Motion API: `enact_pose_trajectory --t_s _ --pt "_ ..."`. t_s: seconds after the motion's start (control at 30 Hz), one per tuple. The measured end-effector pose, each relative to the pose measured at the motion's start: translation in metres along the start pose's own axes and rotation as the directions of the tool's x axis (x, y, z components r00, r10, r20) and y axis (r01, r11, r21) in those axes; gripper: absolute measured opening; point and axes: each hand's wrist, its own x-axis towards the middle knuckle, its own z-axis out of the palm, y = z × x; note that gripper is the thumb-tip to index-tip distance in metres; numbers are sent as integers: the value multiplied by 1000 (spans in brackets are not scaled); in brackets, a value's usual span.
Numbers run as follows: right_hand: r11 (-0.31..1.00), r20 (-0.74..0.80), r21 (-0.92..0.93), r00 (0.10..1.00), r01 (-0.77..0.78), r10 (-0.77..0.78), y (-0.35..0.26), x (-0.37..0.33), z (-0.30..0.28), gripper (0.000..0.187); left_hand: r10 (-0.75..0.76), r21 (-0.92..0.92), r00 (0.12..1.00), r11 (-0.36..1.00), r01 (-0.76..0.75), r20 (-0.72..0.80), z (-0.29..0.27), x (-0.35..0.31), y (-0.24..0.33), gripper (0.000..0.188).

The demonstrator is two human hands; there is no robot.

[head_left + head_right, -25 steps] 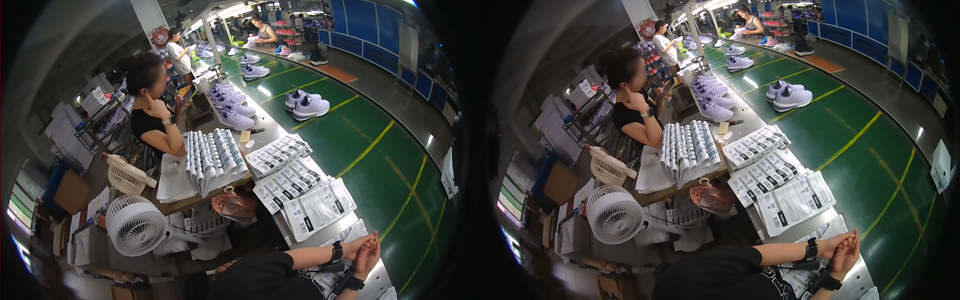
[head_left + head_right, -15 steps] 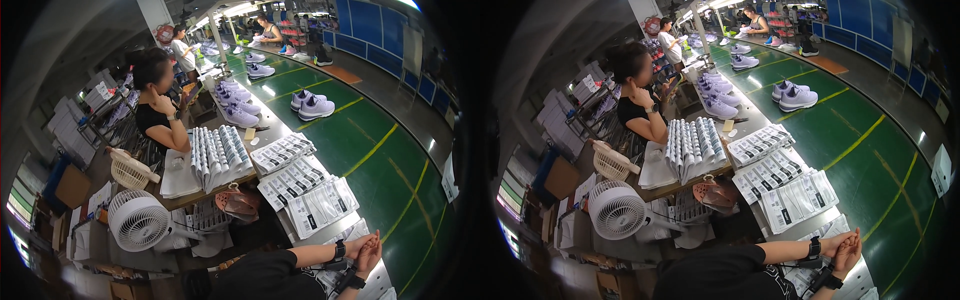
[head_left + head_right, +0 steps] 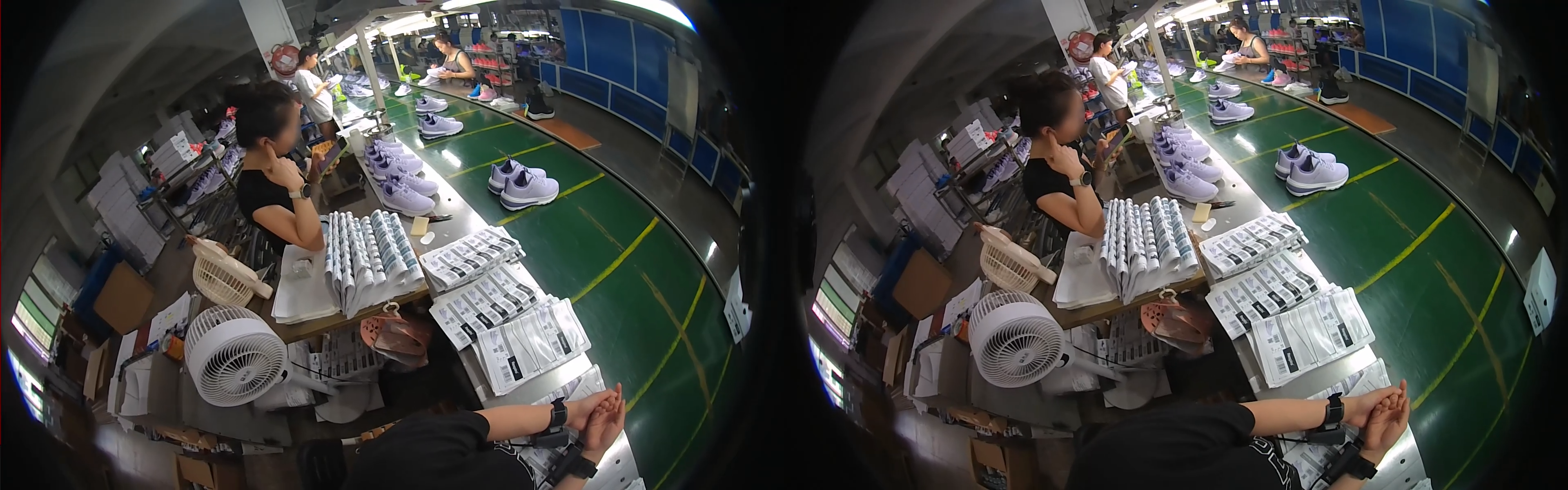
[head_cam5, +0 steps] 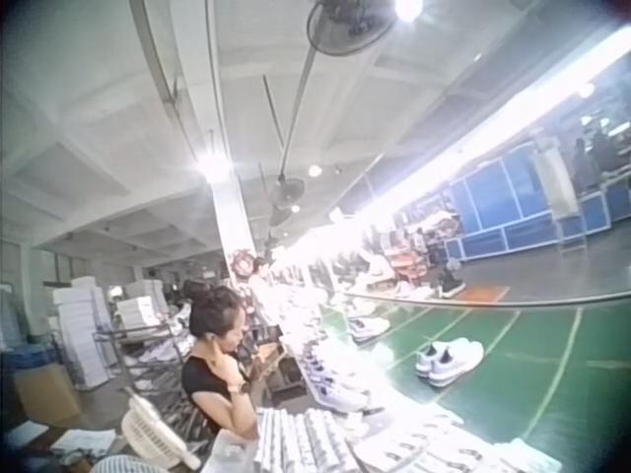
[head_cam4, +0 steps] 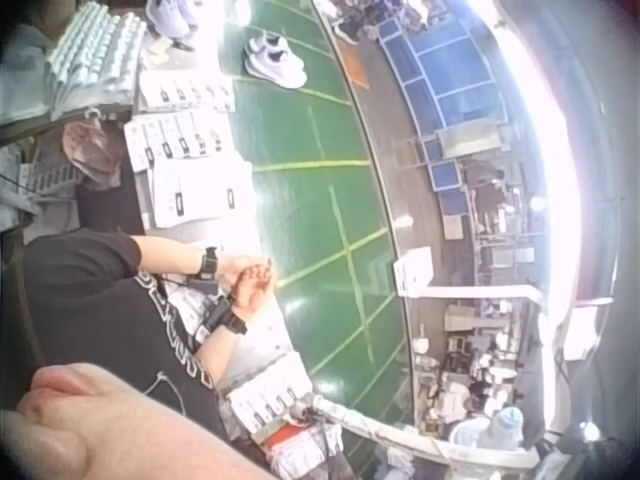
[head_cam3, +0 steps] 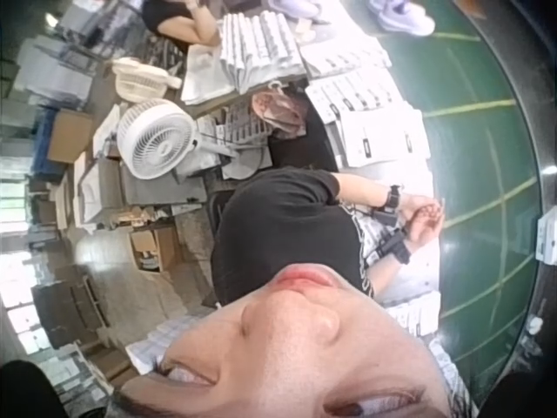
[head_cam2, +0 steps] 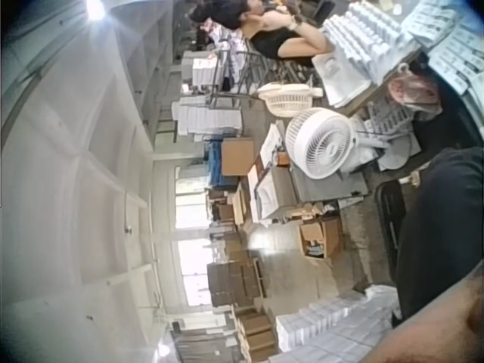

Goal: Inspecting shoe quality and matching them with product labels on a conveyor belt.

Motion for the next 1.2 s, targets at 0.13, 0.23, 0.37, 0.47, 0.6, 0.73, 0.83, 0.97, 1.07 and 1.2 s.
enact_pose_trajectory --t_s 0.13,0.23,0.37,0.47,0.6,0.73,0.83,0.97,1.07,1.2 --pt "1000 46 13 999 -11 10 2 1 -2 42 25 -16 1000 1000 -25 4 -15 18 -11 33" --pt "1000 12 7 1000 0 0 1 1 -4 42 -18 -14 1000 1000 18 -11 -10 12 -9 37" --pt "1000 5 1 1000 -2 2 3 1 -3 42 -34 -34 995 999 31 -91 -8 14 -9 33" --pt "1000 58 11 998 -11 10 -2 4 -17 42 -14 -35 1000 999 14 -2 -7 10 -10 38" --pt "999 -17 -32 1000 5 -6 4 -1 1 42 14 -29 1000 1000 -13 22 -20 16 -12 36" --pt "1000 -4 -11 1000 -2 2 4 -1 -1 42 13 -41 999 999 -11 42 -29 26 -16 37" --pt "1000 34 -23 999 1 0 2 -1 -2 42 2 -86 999 996 2 47 -29 32 -19 35" --pt "1000 11 29 1000 -7 6 3 -2 -3 42 7 -43 1000 999 -6 23 -29 31 -19 35" --pt "999 -19 42 1000 -4 5 5 -5 9 42 21 -3 1000 1000 -21 1 -26 26 -19 34" --pt "1000 43 4 999 2 -2 -2 -14 9 46 -4 104 1000 995 6 -15 -5 3 -14 35"
